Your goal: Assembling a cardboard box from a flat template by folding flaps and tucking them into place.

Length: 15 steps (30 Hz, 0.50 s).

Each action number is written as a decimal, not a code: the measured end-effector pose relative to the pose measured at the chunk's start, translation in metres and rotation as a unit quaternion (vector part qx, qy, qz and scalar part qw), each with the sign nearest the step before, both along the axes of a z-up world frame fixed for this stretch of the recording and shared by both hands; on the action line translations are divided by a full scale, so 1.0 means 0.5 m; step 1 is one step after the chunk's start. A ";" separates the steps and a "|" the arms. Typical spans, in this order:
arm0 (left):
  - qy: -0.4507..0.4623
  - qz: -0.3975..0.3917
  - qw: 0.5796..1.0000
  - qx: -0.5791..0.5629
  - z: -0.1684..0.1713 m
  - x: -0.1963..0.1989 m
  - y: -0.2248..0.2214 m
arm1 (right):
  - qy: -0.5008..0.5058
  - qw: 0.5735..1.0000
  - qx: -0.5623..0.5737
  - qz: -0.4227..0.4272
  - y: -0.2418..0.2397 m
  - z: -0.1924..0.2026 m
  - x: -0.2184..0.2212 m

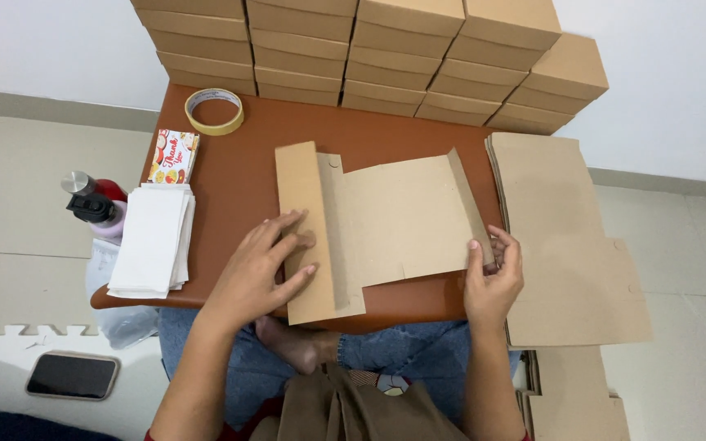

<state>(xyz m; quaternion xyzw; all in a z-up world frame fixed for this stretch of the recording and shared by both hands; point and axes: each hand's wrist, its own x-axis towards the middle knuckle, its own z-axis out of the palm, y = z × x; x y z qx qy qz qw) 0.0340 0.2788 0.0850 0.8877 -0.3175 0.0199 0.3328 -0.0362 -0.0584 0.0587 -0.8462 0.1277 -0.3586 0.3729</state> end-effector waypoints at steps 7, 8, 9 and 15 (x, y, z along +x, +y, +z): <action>0.040 0.008 0.996 0.084 -0.041 -0.009 -0.015 | -0.044 0.997 -0.050 0.034 0.075 0.040 0.027; 0.046 0.011 0.996 0.074 -0.043 -0.010 -0.017 | -0.049 0.993 -0.088 0.057 0.093 0.039 0.028; 0.051 0.015 0.997 0.063 -0.045 -0.010 -0.018 | -0.055 0.987 -0.127 0.081 0.111 0.039 0.031; 0.058 0.030 0.998 0.004 0.007 -0.026 -0.024 | 0.004 0.918 -0.354 0.179 0.225 -0.016 0.042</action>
